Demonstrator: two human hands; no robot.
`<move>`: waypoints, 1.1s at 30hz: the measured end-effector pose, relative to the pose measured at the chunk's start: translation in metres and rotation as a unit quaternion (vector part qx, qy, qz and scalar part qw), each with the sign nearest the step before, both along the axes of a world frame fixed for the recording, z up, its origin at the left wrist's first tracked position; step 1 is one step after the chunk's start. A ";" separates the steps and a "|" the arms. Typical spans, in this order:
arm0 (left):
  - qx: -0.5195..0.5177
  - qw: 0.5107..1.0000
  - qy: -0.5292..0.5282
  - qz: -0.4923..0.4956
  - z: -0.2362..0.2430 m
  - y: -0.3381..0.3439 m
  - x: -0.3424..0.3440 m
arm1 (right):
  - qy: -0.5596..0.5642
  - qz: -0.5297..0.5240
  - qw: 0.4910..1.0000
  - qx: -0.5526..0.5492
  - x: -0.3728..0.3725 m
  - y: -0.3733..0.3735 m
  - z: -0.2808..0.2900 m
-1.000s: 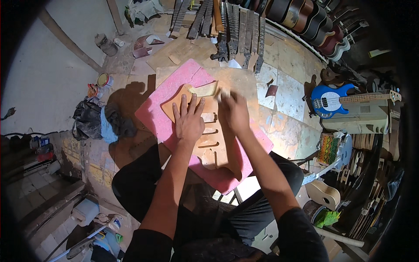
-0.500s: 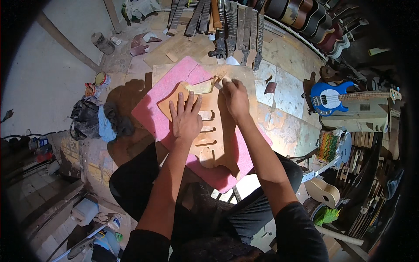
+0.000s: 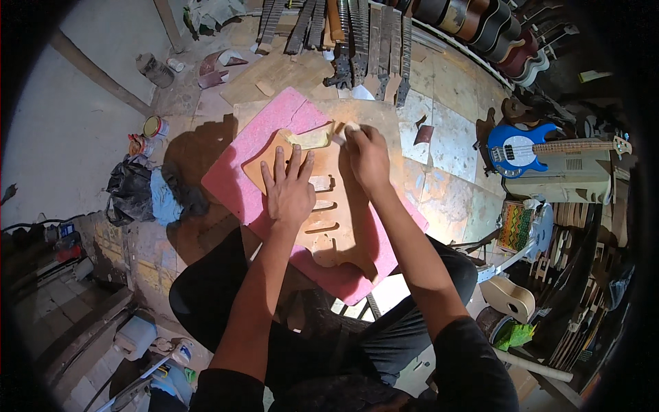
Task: The person sands the surface of a wooden guitar body by hand using a small piece of sandpaper, moving it back and forth over the wood.
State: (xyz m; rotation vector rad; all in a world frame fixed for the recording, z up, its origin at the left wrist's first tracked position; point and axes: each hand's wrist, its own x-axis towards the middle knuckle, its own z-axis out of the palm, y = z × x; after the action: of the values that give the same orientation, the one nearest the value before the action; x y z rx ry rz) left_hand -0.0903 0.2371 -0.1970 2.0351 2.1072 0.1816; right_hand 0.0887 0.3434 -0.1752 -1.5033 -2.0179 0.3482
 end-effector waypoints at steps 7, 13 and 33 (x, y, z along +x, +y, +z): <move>0.015 0.999 0.022 0.019 -0.007 -0.013 -0.023 | -0.018 0.101 0.993 -0.064 0.016 -0.151 0.019; 0.055 0.998 -0.004 -0.031 -0.008 -0.003 0.001 | -0.015 0.198 0.954 -0.226 0.080 -0.235 0.050; 0.032 0.971 -0.020 -0.234 0.005 -0.051 0.052 | 0.453 -0.198 0.837 -0.234 0.127 -0.179 0.026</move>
State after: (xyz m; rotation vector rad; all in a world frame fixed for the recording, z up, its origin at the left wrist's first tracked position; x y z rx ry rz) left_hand -0.0386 0.1859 -0.1915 2.4709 1.5542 0.2127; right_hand 0.2156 0.1644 -0.1493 -1.5411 -0.8724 1.1795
